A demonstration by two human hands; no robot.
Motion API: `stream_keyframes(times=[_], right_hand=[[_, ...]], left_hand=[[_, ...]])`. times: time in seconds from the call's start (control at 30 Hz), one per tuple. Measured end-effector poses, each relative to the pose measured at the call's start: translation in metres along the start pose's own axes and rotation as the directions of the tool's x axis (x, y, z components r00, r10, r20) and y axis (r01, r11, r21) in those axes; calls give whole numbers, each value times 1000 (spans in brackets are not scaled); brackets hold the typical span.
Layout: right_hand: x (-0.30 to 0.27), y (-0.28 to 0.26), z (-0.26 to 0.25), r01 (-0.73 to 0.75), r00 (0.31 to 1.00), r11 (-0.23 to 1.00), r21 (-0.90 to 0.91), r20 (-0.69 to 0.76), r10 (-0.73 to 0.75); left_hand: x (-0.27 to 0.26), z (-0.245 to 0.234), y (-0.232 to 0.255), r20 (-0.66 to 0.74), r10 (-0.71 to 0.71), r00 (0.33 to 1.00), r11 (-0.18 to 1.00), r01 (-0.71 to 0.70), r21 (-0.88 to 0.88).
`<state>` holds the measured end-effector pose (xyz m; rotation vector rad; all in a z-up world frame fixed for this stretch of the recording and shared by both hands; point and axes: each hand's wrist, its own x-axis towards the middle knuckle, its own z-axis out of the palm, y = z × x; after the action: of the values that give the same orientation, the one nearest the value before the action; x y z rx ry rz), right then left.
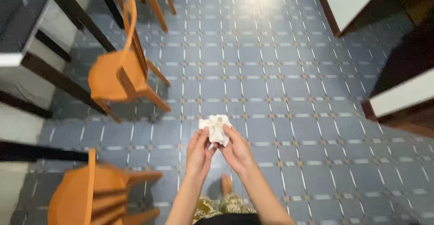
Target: The person wipes the surfaces of several orange plastic chairs using a white tissue. They clean the seat, backrest, and legs of each chair individually, moving from one chair to the next in a room with computer desks.
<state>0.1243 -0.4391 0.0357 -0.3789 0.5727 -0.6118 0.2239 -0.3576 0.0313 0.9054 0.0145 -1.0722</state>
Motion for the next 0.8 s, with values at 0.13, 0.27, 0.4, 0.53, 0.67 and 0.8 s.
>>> stream_keyframes(times=[0.13,0.27,0.4,0.53,0.67,0.8], right_hand=[[99,-43,39,-16,985,1000,0,171,15],[206,-66,80,-53,962,993,-102,263,79],[331,-91,117,-84,954,982,-167,270,128],[458,-113,173,-105,972,989,-100,199,123],[564,-148,211,-67,983,995,-71,164,78],[649,-173,238,-25,968,1000,-10,250,26]], left_hand=[[84,35,41,-31,92,995,996,-92,17],[179,51,87,-70,158,985,987,-160,-31],[293,65,139,-7,196,981,980,-196,-42],[404,95,221,9,189,982,981,-188,-49],[503,129,282,31,196,980,979,-194,-57],[603,142,315,36,165,986,985,-163,-58]])
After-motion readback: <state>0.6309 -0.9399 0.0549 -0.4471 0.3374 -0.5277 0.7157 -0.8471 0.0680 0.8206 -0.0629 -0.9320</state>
